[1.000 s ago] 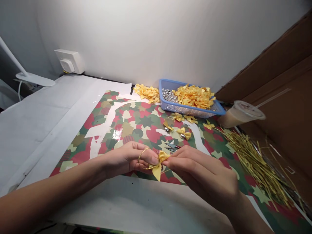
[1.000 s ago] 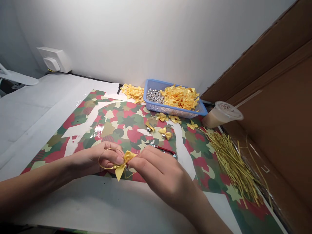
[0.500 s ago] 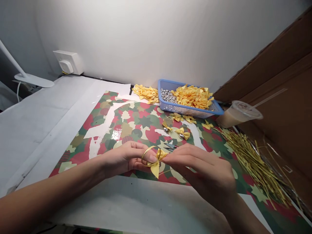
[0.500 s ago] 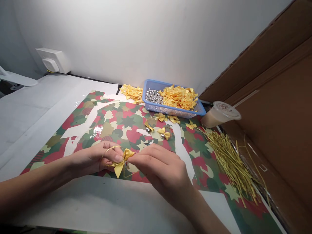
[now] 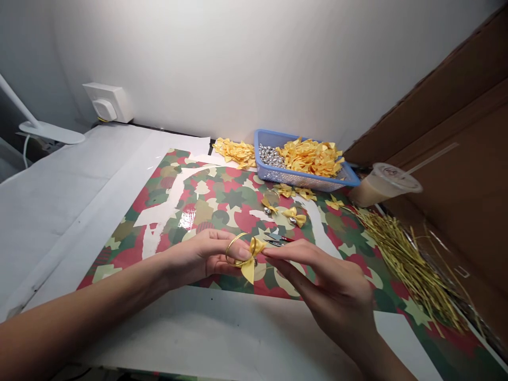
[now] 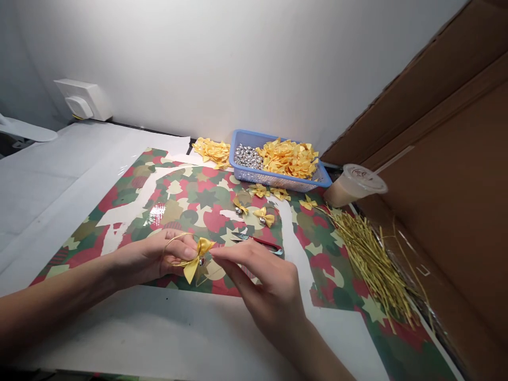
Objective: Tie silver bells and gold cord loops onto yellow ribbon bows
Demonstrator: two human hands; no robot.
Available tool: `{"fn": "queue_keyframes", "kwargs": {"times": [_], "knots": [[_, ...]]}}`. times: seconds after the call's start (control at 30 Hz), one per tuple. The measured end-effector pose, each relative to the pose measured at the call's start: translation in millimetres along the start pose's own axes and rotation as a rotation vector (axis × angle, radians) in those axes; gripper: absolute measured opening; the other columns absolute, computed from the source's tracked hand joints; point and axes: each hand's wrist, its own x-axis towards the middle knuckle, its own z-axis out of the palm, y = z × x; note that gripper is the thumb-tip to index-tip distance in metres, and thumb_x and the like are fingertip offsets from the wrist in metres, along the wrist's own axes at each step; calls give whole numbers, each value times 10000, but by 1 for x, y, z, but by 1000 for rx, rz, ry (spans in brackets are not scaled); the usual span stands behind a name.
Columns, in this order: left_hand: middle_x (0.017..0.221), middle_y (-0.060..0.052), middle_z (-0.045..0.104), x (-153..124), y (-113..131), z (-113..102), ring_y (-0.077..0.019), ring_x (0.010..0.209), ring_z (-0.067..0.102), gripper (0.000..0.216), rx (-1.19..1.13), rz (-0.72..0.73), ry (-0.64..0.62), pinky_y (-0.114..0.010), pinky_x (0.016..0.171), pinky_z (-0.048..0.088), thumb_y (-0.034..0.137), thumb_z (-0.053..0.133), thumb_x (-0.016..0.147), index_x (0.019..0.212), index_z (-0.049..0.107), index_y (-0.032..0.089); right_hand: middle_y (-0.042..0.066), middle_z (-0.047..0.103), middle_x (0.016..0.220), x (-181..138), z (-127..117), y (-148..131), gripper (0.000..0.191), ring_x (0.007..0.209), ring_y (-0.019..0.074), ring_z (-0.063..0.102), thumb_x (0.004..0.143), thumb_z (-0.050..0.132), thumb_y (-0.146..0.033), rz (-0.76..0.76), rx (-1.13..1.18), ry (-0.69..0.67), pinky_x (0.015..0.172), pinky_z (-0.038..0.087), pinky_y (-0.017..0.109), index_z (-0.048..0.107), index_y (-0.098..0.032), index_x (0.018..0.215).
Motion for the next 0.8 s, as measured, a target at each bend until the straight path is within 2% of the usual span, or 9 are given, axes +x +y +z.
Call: {"fn": "queue_keyframes", "kwargs": {"times": [0.3,0.57,0.8], "knots": [[548,53,483,-1,1,1,-78,585,437,229,12,-8,4,-206,588,411,226,778,581,497,580,147,-2,727,844,-7,8,4,267,765,147,695,792,652,-24,84,106,92,684,586,263,653,-226,968],[495,67,440,-2,2,5,-70,504,390,192,9,-5,-41,-201,520,382,213,747,614,516,595,148,-9,682,773,-5,14,5,190,736,139,680,810,626,-33,114,231,116,662,587,276,616,-217,861],[456,87,379,-2,2,4,-57,437,311,197,13,14,-72,-199,464,343,209,729,633,516,582,150,1,689,797,-9,16,6,214,763,158,676,803,649,-59,127,164,126,637,580,282,617,-231,927]]}}
